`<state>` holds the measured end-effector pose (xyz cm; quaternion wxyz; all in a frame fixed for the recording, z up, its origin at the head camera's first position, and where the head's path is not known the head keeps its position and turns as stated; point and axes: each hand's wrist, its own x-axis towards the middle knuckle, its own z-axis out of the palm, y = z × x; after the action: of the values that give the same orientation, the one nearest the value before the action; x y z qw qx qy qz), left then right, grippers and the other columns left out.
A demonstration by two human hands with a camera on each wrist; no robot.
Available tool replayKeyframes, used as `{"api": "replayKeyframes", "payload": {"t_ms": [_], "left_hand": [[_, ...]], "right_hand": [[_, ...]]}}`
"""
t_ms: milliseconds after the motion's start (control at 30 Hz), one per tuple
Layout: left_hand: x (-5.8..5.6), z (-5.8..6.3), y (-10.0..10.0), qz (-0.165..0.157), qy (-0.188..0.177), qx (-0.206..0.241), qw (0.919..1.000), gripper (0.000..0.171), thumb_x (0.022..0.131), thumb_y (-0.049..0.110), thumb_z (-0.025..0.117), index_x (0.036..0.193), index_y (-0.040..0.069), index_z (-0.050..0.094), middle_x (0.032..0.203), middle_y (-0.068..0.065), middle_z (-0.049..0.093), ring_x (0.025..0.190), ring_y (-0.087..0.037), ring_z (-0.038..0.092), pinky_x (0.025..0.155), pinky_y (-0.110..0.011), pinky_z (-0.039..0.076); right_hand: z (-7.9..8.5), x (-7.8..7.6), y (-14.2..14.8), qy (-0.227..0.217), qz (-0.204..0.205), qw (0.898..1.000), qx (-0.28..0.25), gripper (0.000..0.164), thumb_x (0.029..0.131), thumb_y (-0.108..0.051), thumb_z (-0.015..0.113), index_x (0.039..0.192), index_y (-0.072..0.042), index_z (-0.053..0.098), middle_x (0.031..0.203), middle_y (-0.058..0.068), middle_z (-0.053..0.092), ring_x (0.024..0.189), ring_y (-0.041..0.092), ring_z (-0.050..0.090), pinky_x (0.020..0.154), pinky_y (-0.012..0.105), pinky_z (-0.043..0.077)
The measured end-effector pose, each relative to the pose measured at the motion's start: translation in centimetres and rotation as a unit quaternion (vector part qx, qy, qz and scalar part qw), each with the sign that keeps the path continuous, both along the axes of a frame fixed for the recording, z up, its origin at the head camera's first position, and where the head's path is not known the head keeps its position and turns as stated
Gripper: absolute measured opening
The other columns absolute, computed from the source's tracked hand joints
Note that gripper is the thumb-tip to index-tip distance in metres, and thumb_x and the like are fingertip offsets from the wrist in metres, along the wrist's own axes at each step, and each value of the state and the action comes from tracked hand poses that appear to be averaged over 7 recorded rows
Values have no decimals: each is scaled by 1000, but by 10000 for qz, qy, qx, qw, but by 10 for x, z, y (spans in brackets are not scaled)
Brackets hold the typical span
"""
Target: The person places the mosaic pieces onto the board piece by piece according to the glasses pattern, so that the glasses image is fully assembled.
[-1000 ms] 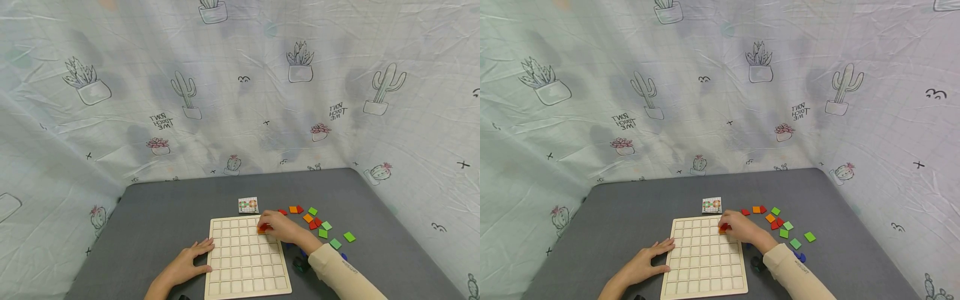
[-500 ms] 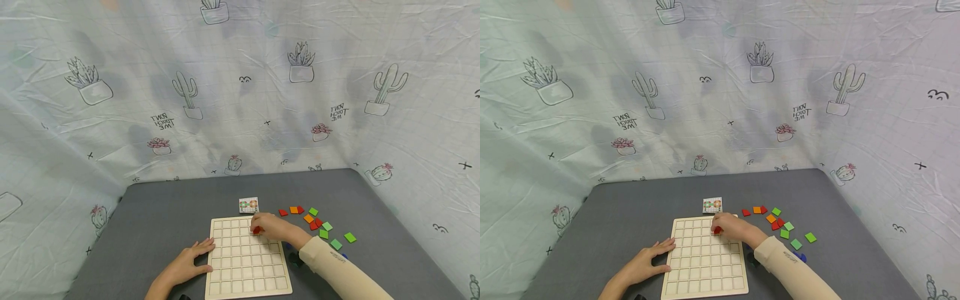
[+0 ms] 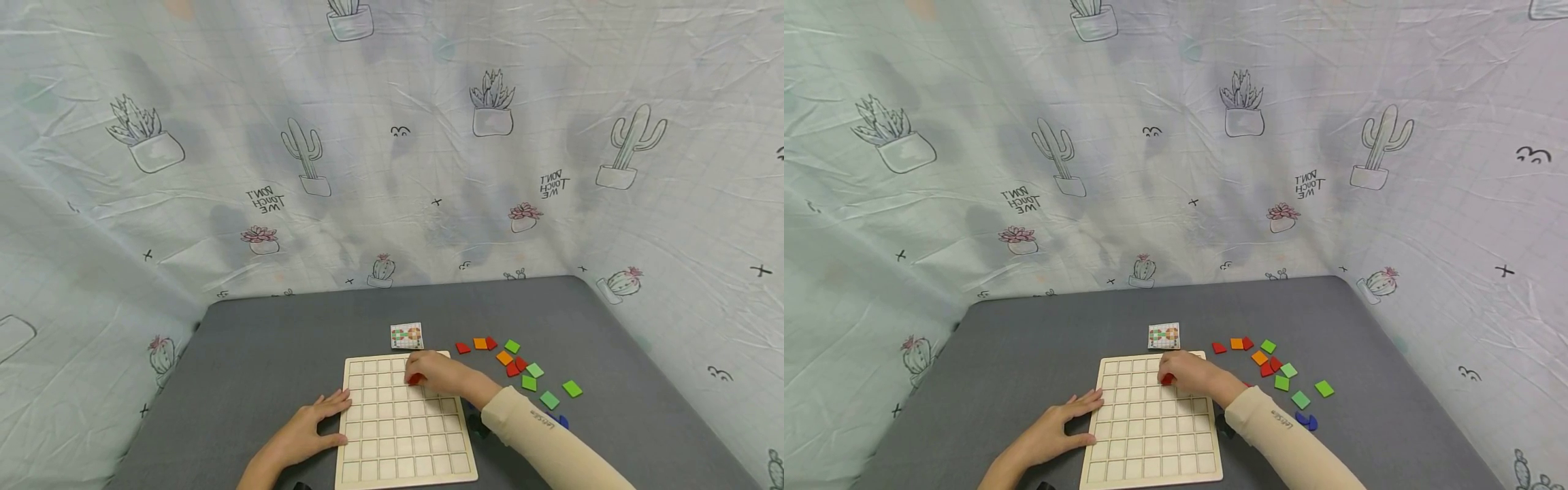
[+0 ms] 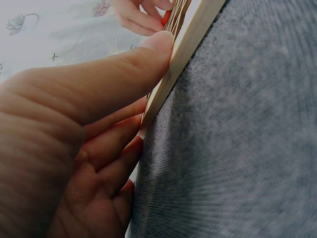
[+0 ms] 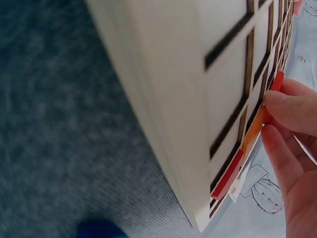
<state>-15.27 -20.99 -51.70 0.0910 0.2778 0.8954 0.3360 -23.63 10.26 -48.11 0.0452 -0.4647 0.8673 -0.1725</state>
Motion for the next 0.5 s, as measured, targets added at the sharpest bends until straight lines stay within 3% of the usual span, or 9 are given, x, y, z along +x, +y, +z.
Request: {"api": "replayKeyframes", "payload": {"t_ms": [267,500], "left_hand": [[1,0,1,21,23,3,10000,69,82,51,65,138,13,52,148,-6,41,137,-29,37,110,-56,28],[1,0,1,17,12,27,10000,69,82,50,65,137,11,52,148,-7,41,137,-30,37,108,-58,28]], "right_hand": [[-3,0,0,-77,-44,10000,0,18,87,-3,66,99,-14,74,101,-2,63,94,8,60,80,10,51],[-7,0,2,118,-62,9999,-16,19,87,-3,67,102,-13,74,104,-1,64,98,11,61,82,12,52]]}}
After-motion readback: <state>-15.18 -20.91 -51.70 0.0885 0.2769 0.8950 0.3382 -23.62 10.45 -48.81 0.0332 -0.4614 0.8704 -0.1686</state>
